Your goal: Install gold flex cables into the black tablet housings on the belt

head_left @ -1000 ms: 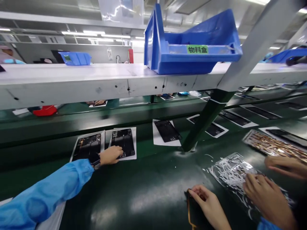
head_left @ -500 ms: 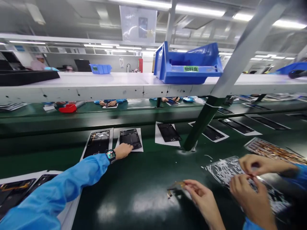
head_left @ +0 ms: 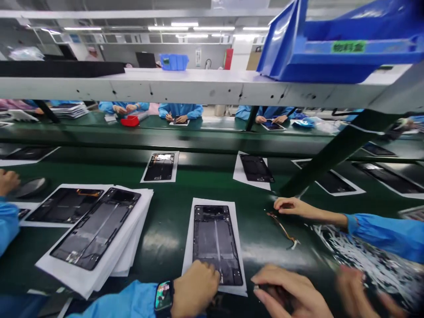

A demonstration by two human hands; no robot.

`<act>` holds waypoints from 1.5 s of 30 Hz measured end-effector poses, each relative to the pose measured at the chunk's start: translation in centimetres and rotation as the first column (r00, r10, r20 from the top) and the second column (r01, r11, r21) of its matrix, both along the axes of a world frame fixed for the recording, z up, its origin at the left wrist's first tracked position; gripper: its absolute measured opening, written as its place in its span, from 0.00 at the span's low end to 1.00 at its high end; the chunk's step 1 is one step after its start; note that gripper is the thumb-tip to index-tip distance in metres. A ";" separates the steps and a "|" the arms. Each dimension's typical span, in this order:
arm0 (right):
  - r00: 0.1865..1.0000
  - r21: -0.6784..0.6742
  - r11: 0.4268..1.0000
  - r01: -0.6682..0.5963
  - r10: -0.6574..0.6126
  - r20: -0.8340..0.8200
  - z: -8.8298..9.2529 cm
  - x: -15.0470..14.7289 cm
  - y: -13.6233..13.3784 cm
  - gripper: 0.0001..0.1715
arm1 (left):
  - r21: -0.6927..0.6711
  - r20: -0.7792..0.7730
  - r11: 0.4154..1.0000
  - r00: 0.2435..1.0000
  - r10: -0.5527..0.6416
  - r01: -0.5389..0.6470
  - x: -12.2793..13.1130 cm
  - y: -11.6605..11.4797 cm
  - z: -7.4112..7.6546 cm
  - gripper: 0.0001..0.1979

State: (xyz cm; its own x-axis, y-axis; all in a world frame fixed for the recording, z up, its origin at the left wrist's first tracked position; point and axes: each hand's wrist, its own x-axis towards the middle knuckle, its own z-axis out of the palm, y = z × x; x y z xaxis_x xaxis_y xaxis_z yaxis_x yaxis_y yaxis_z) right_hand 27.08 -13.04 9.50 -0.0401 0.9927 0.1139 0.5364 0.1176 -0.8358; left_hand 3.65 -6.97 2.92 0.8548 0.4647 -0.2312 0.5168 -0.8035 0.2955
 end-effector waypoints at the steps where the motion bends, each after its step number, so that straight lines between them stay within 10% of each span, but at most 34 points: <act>1: 0.999 -0.009 0.999 -0.049 0.049 -0.007 0.2 -0.5 0.8 0.04 | -0.059 0.085 0.991 0.989 0.125 -0.120 -0.9 0.7 -0.2 0.06; 5: 0.982 -0.078 0.979 -0.187 0.188 -0.003 1.5 -2.6 4.8 0.12 | -0.386 0.426 0.789 0.667 0.611 -0.477 -4.2 4.3 1.2 0.12; 9: 0.965 -0.109 0.959 -0.260 0.262 0.002 2.3 -4.6 9.5 0.11 | -0.701 0.513 0.673 0.489 0.705 -0.235 -3.8 6.0 3.2 0.16; 13: 0.960 -0.112 0.955 -0.274 0.279 0.038 1.4 -5.8 14.3 0.12 | -0.643 0.522 0.717 0.530 0.668 -0.271 -2.0 5.7 2.0 0.28; 17: 0.956 -0.138 0.949 -0.282 0.291 0.048 -1.5 -6.4 18.5 0.09 | -0.163 0.543 0.814 0.638 0.545 -0.557 -2.8 6.1 -1.1 0.21; 23: 0.899 -0.265 0.904 -0.336 0.392 0.197 -6.1 -8.2 22.6 0.06 | 0.274 0.397 0.824 0.839 0.373 -0.496 -4.7 7.5 -3.2 0.10; 35: 0.776 -0.434 0.856 -0.282 0.469 0.421 -8.2 -10.2 27.4 0.12 | 0.300 0.390 0.850 0.869 0.305 -0.433 -3.7 8.2 -4.2 0.10; 45: 0.737 -0.413 0.904 -0.115 0.356 0.574 -7.3 -9.4 26.0 0.25 | 0.261 0.525 0.900 0.834 0.172 -0.349 -5.1 8.6 -5.4 0.14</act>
